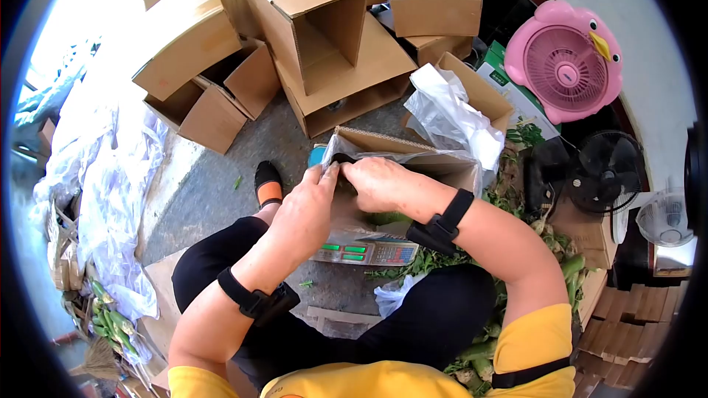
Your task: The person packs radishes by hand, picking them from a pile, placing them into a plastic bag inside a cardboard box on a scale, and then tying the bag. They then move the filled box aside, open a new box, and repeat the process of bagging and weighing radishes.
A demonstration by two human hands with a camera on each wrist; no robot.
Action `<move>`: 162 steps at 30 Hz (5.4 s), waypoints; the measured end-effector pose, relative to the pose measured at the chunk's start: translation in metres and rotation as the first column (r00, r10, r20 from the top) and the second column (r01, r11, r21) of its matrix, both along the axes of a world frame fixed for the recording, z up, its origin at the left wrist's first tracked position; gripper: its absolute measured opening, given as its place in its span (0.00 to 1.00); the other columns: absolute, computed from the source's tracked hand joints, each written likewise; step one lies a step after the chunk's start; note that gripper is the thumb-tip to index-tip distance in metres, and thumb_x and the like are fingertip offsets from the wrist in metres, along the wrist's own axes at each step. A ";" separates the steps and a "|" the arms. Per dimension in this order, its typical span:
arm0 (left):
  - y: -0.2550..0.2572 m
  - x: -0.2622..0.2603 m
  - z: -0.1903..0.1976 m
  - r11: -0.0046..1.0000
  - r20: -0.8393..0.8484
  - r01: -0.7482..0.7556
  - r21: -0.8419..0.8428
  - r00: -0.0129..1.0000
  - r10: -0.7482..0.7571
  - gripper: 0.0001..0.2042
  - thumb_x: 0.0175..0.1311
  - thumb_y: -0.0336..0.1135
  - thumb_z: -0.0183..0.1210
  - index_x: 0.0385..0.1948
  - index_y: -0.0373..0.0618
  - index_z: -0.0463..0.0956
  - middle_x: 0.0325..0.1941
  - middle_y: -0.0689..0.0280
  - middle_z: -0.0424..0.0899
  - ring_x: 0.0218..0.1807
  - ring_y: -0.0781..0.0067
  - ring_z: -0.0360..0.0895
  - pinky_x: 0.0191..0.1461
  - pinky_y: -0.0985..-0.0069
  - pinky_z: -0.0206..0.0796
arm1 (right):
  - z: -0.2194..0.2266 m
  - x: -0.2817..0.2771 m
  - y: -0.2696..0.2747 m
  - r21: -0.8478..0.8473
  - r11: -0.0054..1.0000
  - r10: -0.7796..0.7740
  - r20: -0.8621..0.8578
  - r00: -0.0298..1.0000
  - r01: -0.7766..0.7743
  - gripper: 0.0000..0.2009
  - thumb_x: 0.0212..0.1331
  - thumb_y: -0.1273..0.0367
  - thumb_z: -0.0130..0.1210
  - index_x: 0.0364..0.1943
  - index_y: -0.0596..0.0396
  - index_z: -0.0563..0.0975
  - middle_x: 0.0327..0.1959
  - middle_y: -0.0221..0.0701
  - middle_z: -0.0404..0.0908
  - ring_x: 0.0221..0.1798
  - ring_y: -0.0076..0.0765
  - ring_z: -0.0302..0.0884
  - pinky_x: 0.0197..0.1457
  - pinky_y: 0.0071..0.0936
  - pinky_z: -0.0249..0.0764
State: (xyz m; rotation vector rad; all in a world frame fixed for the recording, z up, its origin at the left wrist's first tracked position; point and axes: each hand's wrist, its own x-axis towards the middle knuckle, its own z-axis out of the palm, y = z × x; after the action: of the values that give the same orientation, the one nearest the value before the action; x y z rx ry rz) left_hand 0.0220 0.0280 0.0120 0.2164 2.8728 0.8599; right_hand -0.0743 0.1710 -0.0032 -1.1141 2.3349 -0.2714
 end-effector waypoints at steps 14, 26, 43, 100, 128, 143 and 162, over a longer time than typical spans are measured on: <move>0.028 -0.034 0.014 0.722 -0.076 0.438 -0.535 0.826 -0.558 0.09 0.50 0.31 0.53 0.33 0.50 0.77 0.29 0.68 0.70 0.37 0.69 0.69 0.48 0.73 0.57 | -0.019 -0.023 0.048 0.385 0.902 0.070 0.312 0.947 -0.193 0.17 0.49 0.63 0.57 0.41 0.58 0.77 0.34 0.44 0.80 0.41 0.48 0.78 0.44 0.38 0.72; 0.027 -0.054 -0.017 0.693 0.065 0.514 -0.506 0.824 -0.564 0.15 0.43 0.31 0.59 0.37 0.45 0.75 0.32 0.64 0.74 0.36 0.62 0.74 0.42 0.68 0.66 | -0.042 -0.024 0.034 0.400 0.876 0.065 0.456 0.888 -0.269 0.09 0.47 0.76 0.47 0.26 0.61 0.80 0.27 0.41 0.81 0.29 0.42 0.78 0.32 0.37 0.72; 0.017 -0.044 0.065 0.830 -0.134 0.335 -0.446 0.892 -0.432 0.24 0.38 0.29 0.60 0.45 0.38 0.71 0.40 0.56 0.74 0.34 0.62 0.73 0.41 0.69 0.63 | -0.129 -0.005 -0.017 0.163 0.884 0.322 0.467 0.823 -0.439 0.15 0.52 0.69 0.46 0.43 0.56 0.79 0.48 0.42 0.77 0.49 0.47 0.75 0.51 0.37 0.69; 0.018 -0.044 0.040 0.807 0.060 0.388 -0.446 0.912 -0.405 0.26 0.35 0.32 0.64 0.43 0.38 0.72 0.35 0.59 0.74 0.38 0.60 0.74 0.45 0.69 0.64 | -0.067 0.008 0.105 0.520 0.839 -0.343 0.273 0.899 0.162 0.25 0.35 0.59 0.64 0.36 0.66 0.78 0.36 0.45 0.80 0.43 0.45 0.77 0.47 0.32 0.74; 0.017 -0.056 0.036 0.832 -0.007 0.358 -0.423 0.917 -0.398 0.23 0.38 0.35 0.64 0.41 0.38 0.73 0.29 0.60 0.75 0.35 0.62 0.76 0.42 0.69 0.65 | -0.053 -0.005 0.099 0.615 0.768 -0.532 0.460 0.711 0.178 0.37 0.40 0.55 0.63 0.53 0.68 0.67 0.52 0.46 0.73 0.55 0.45 0.71 0.57 0.32 0.67; 0.020 -0.058 0.033 0.828 -0.023 0.336 -0.450 0.922 -0.387 0.22 0.37 0.34 0.63 0.39 0.38 0.73 0.30 0.60 0.75 0.36 0.62 0.76 0.42 0.69 0.65 | -0.022 -0.006 0.103 0.508 0.695 -0.681 0.691 0.242 0.509 0.36 0.52 0.46 0.52 0.54 0.67 0.67 0.51 0.49 0.70 0.44 0.42 0.72 0.42 0.38 0.73; 0.033 -0.051 -0.003 0.656 0.045 0.440 -0.613 0.849 -0.527 0.11 0.44 0.31 0.58 0.32 0.41 0.74 0.30 0.62 0.77 0.37 0.65 0.75 0.45 0.71 0.59 | -0.068 -0.001 0.111 0.400 0.911 -0.192 0.202 0.960 0.098 0.16 0.49 0.61 0.58 0.35 0.60 0.80 0.40 0.41 0.80 0.47 0.47 0.76 0.50 0.37 0.71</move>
State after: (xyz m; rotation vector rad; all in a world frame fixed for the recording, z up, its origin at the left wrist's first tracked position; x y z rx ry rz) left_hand -0.0285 0.0611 0.0087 0.9408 2.7908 -0.1975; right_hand -0.0756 0.2825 -0.0713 -0.6755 2.1353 0.0094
